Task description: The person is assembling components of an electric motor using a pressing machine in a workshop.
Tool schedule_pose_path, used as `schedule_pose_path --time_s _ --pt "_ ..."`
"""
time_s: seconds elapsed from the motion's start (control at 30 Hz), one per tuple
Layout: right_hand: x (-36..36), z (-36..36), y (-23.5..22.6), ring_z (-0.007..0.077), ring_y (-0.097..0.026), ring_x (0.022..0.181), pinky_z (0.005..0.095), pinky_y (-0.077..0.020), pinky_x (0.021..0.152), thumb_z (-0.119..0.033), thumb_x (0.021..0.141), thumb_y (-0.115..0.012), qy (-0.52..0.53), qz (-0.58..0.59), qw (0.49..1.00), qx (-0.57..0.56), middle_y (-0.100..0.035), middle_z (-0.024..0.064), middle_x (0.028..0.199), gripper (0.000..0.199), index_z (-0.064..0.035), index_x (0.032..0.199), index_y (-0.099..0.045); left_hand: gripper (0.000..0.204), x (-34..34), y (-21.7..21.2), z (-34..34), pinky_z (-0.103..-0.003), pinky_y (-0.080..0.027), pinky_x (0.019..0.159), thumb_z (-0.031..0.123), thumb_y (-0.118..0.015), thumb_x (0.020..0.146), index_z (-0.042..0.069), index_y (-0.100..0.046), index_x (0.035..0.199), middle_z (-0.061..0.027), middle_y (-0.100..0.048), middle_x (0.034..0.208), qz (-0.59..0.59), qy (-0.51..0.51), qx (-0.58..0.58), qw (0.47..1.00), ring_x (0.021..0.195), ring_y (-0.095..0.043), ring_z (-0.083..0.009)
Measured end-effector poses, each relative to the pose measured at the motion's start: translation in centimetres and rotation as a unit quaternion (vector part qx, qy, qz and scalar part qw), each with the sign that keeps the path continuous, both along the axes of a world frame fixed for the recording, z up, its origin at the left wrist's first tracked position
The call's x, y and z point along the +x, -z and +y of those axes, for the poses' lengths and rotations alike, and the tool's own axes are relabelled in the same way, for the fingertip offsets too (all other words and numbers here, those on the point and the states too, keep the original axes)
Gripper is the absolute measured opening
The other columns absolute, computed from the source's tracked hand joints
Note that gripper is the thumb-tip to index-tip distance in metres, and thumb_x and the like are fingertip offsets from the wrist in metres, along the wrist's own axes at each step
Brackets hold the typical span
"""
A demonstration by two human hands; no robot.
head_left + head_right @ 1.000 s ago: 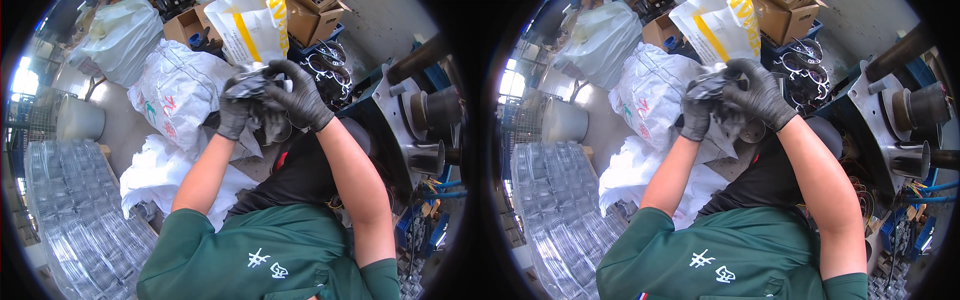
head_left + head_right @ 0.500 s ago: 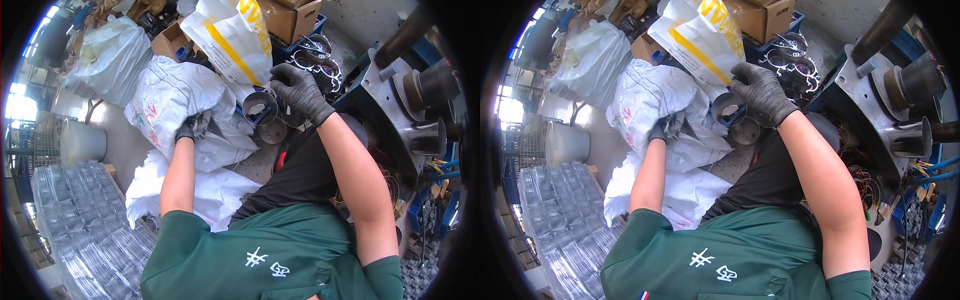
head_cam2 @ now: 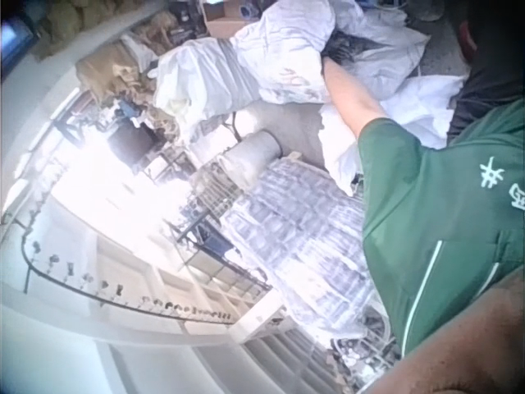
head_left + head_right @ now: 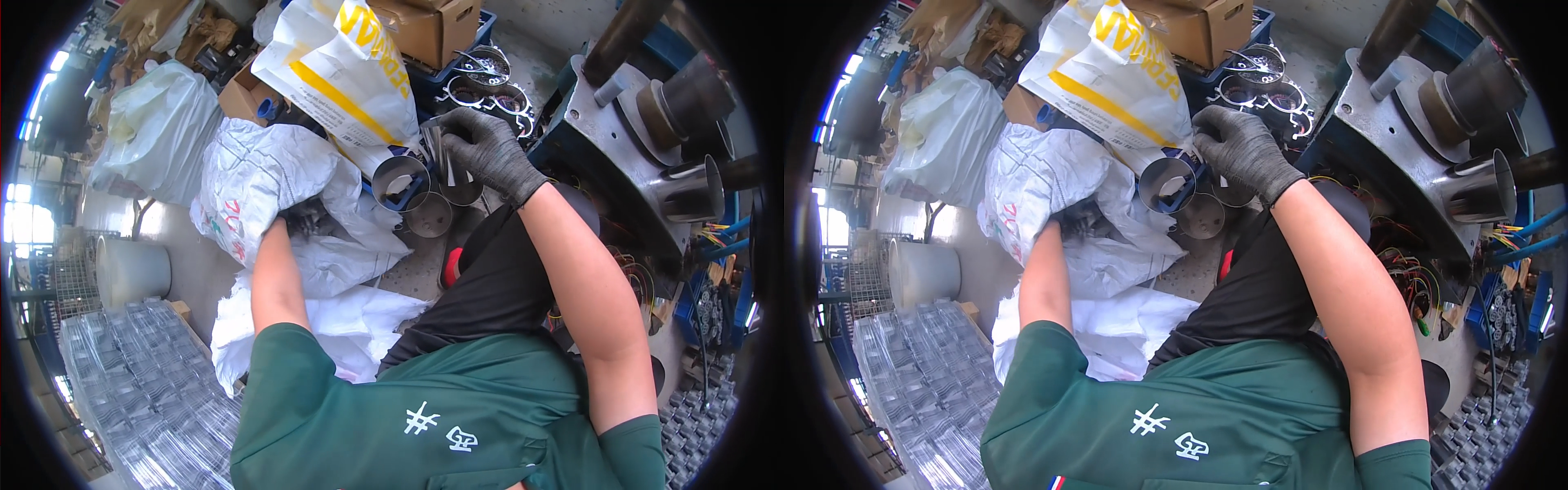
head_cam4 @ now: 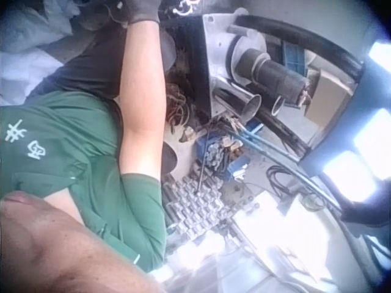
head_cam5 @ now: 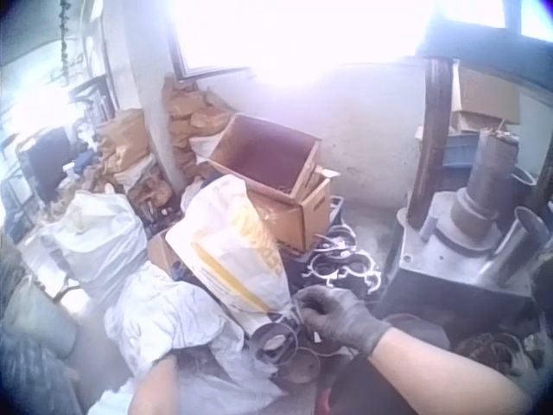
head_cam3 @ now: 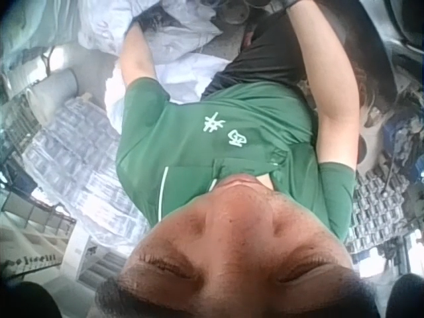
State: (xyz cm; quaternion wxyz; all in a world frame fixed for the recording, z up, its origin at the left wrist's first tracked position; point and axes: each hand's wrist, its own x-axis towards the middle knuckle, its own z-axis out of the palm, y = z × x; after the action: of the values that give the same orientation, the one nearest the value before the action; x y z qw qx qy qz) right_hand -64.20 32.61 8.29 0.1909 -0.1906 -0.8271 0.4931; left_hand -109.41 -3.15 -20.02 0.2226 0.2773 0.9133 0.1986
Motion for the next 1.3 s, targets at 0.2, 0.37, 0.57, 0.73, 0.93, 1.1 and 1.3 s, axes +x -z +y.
schedule_pose_path --time_s 0.2,0.37,0.57,0.73,0.93,1.1,1.3 --pt "0.5 -0.3 -0.7 0.0321 -0.072 0.096 0.0395 -0.0560 0.089 -0.012 0.090 -0.067 0.000 0.017 1.000 0.027 -0.073 0.0201 0.103 0.029 -0.0016 0.117 -0.069 0.046 11.3 7.6 -0.3 -0.038 -0.052 0.102 0.039 -0.063 0.094 0.010 -0.068 0.129 -0.0134 -0.069 0.133 -0.072 -0.041 0.045 0.996 0.118 -0.066 -0.0301" --pt "1.8 0.1 -2.4 0.0214 -0.072 0.094 0.0349 -0.0568 0.087 -0.008 0.091 -0.067 0.035 0.097 0.995 -0.014 -0.073 0.0166 0.100 0.026 -0.0004 0.116 -0.069 0.048 18.7 9.5 -2.6 -0.041 -0.054 0.098 0.031 -0.072 0.089 0.010 -0.067 0.132 -0.0157 -0.066 0.137 0.239 -0.177 0.057 0.953 0.117 -0.067 -0.0295" --pt "12.4 1.8 -8.7 0.0139 -0.069 0.098 0.0280 -0.0569 0.090 -0.005 0.099 -0.066 0.113 0.288 0.945 -0.109 -0.073 0.0087 0.107 0.023 -0.0022 0.121 -0.067 0.080 29.2 1.5 -1.7 -0.044 -0.056 0.076 0.011 -0.071 0.089 0.026 -0.031 0.157 -0.0113 -0.065 0.130 -0.182 -0.506 0.362 0.761 0.098 -0.068 -0.0322" --pt "29.0 0.7 -13.2 0.0216 -0.068 0.103 0.0343 -0.0563 0.093 -0.002 0.101 -0.056 0.231 0.289 0.929 -0.011 -0.069 0.0148 0.116 0.024 -0.0017 0.124 -0.063 0.081 36.7 -4.6 1.2 -0.047 -0.056 0.088 0.008 -0.067 0.091 0.030 -0.030 0.160 -0.0126 -0.055 0.136 -0.374 -0.487 0.368 0.698 0.111 -0.064 -0.0319" --pt "46.0 -5.4 -14.8 0.0308 -0.064 0.112 0.0435 -0.0500 0.099 0.002 0.097 -0.056 0.366 0.230 0.834 0.343 -0.065 0.0218 0.124 0.037 -0.0034 0.133 -0.059 0.092 35.1 -9.9 9.6 -0.043 -0.042 0.110 0.006 -0.075 0.086 0.012 -0.026 0.163 -0.0134 -0.044 0.154 0.020 -0.133 0.386 0.913 0.131 -0.051 -0.0309" --pt "54.5 -10.0 -13.6 0.0308 -0.061 0.120 0.0428 -0.0492 0.099 -0.005 0.097 -0.062 0.610 0.036 0.630 0.479 -0.063 0.0195 0.133 0.037 -0.0033 0.133 -0.060 0.076 37.0 -22.2 18.4 -0.041 -0.046 0.105 0.015 -0.076 0.090 0.005 -0.038 0.154 -0.0125 -0.045 0.148 -0.004 0.002 0.497 0.868 0.127 -0.050 -0.0280" --pt "57.0 -8.6 -11.0 0.0273 -0.061 0.119 0.0394 -0.0484 0.103 -0.002 0.102 -0.056 0.660 -0.008 0.591 0.464 -0.058 0.0165 0.136 0.036 -0.0051 0.138 -0.055 0.067 44.8 -34.9 34.6 -0.041 -0.045 0.107 0.002 -0.075 0.086 0.005 -0.047 0.147 -0.0102 -0.049 0.144 -0.240 0.264 0.493 0.794 0.132 -0.049 -0.0239"
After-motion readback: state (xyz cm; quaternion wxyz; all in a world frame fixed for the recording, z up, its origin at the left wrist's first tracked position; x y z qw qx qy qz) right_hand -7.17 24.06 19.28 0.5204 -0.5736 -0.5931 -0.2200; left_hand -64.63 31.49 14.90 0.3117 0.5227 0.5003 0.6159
